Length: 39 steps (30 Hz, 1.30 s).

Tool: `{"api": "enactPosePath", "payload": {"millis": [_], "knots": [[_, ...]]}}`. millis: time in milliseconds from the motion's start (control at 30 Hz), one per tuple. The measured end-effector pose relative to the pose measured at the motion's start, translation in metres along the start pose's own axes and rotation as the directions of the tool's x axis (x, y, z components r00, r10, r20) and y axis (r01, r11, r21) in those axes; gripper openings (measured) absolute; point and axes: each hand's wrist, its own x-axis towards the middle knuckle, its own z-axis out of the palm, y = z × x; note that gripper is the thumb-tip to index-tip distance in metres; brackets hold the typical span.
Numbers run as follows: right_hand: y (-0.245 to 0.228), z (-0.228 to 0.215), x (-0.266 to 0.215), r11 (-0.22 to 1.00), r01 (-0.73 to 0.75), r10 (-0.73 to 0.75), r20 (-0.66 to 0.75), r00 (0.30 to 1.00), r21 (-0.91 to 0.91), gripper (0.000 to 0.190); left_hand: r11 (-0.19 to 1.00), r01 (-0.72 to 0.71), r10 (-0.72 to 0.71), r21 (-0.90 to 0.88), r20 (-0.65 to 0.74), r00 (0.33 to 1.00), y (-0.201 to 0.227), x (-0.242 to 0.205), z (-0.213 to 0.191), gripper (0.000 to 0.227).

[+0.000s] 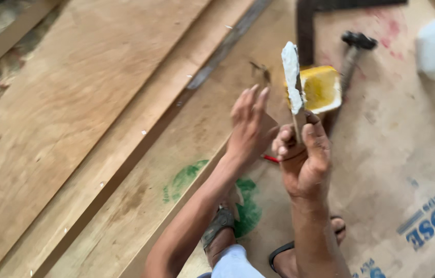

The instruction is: The person hammers nails into several wooden strips to secure them, then applies white adhesive from a yellow container to the edge of a wooden board using a brush and their finger.

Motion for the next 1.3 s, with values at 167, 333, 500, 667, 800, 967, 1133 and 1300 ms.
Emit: {"api": "enactPosePath", "payload": {"millis": [167, 333, 500, 667, 800, 967, 1133, 1300], "knots": [[0.035, -0.001, 0.023, 0.991, -0.132, 0.127, 0.128, 0.984, 0.032, 0.027, 0.778, 0.304, -0.086, 0.55, -0.386, 0.919, -0.071, -0.071, -0.131, 0.049], [0.089, -0.005, 0.039, 0.962, -0.273, 0.269, 0.187, 0.945, -0.005, 0.028, 0.721, 0.495, -0.5, 0.486, -0.13, 0.856, -0.128, -0.105, -0.197, 0.038], [0.127, 0.004, 0.063, 0.886, 0.02, 0.131, 0.291, 0.948, -0.463, 0.034, 0.697, 0.609, -0.632, 0.378, -0.075, 0.771, -0.144, -0.091, -0.219, 0.043], [0.162, 0.018, 0.094, 0.441, 0.426, -0.068, 0.444, 0.894, -0.79, 0.041, 0.675, 0.641, -0.647, 0.366, -0.125, 0.752, -0.15, -0.076, -0.232, 0.056], [0.179, 0.029, 0.124, 0.079, 0.632, -0.128, 0.621, 0.773, -0.771, 0.046, 0.676, 0.648, -0.639, 0.351, -0.158, 0.753, -0.154, -0.066, -0.233, 0.059], [0.186, 0.03, 0.118, 0.032, 0.634, -0.078, 0.63, 0.772, -0.773, 0.031, 0.607, 0.71, -0.731, 0.358, -0.1, 0.675, -0.154, -0.068, -0.233, 0.063], [0.186, 0.031, 0.096, -0.016, 0.669, -0.028, 0.67, 0.742, -0.743, 0.024, 0.624, 0.688, -0.697, 0.37, -0.133, 0.705, -0.153, -0.065, -0.234, 0.063], [0.183, 0.037, 0.079, -0.057, 0.72, 0.023, 0.72, 0.693, -0.691, 0.029, 0.613, 0.708, -0.723, 0.351, -0.112, 0.682, -0.155, -0.066, -0.236, 0.063]]}}
